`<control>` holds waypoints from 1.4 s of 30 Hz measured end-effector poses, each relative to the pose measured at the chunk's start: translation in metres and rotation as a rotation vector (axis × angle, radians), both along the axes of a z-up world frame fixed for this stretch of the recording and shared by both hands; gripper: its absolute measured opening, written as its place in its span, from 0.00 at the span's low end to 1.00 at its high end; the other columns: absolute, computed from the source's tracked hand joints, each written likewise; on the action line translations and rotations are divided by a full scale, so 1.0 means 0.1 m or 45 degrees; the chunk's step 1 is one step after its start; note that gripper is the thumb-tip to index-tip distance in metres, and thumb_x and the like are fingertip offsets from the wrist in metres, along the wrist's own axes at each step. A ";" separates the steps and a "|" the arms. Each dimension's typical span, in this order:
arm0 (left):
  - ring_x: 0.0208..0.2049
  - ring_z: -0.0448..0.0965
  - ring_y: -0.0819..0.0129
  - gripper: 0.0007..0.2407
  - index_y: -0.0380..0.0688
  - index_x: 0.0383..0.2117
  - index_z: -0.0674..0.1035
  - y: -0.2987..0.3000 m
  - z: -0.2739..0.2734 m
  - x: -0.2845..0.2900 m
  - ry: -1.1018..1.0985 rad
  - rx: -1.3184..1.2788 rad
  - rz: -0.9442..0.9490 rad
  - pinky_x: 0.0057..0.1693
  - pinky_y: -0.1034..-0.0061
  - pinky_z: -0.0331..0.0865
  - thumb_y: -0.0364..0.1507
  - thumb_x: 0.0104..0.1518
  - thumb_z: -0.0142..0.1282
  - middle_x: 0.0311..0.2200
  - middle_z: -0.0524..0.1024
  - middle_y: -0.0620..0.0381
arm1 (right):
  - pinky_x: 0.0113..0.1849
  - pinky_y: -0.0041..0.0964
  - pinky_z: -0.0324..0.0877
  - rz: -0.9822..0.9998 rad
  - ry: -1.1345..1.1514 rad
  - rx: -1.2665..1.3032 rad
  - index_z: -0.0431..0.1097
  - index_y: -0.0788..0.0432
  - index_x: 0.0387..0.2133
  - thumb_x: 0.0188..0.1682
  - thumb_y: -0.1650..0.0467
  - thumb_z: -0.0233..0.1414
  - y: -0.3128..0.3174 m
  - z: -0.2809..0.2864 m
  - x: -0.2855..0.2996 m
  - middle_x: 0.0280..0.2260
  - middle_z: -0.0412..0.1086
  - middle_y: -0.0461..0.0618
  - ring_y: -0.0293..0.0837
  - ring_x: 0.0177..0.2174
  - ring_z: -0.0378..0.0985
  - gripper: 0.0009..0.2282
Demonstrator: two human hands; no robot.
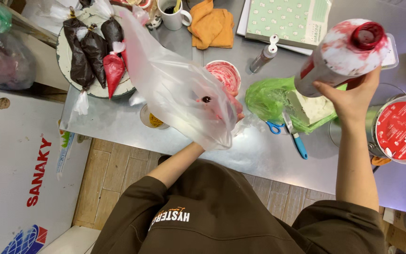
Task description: The person stirs pink frosting in a bowl, transfers it into a plastic piping bag, and adds red liquid from a bottle to the bag.
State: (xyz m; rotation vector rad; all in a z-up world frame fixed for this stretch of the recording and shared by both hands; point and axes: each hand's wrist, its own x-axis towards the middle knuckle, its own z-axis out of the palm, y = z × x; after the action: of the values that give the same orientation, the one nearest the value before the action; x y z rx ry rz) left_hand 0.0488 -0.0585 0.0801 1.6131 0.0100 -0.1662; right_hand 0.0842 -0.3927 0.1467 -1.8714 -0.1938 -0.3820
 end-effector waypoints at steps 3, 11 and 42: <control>0.31 0.80 0.59 0.23 0.39 0.54 0.75 -0.02 0.01 0.00 -0.180 0.072 0.038 0.39 0.67 0.73 0.26 0.50 0.66 0.32 0.80 0.52 | 0.64 0.40 0.65 0.023 -0.035 0.033 0.52 0.62 0.68 0.45 0.78 0.72 -0.17 -0.17 0.10 0.60 0.62 0.51 0.44 0.60 0.67 0.41; 0.32 0.80 0.59 0.22 0.39 0.54 0.75 -0.07 -0.01 -0.01 -0.371 0.155 -0.037 0.40 0.67 0.73 0.26 0.50 0.66 0.33 0.80 0.52 | 0.69 0.44 0.57 -0.251 -0.131 0.248 0.43 0.61 0.71 0.44 0.76 0.75 -0.53 -1.08 0.89 0.66 0.58 0.57 0.52 0.66 0.62 0.48; 0.36 0.80 0.59 0.20 0.40 0.51 0.76 0.11 -0.16 -0.27 -0.645 0.188 -0.097 0.43 0.67 0.74 0.26 0.50 0.68 0.37 0.79 0.52 | 0.48 0.36 0.73 0.079 -0.169 -0.356 0.74 0.67 0.49 0.52 0.62 0.59 1.71 0.95 -0.99 0.51 0.75 0.58 0.47 0.44 0.79 0.20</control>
State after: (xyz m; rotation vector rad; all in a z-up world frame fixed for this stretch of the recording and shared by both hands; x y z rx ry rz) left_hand 0.0221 -0.0472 0.0642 1.7653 -0.4382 0.1920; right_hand -0.0148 -0.2213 0.2417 -2.1092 -0.4121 -0.4554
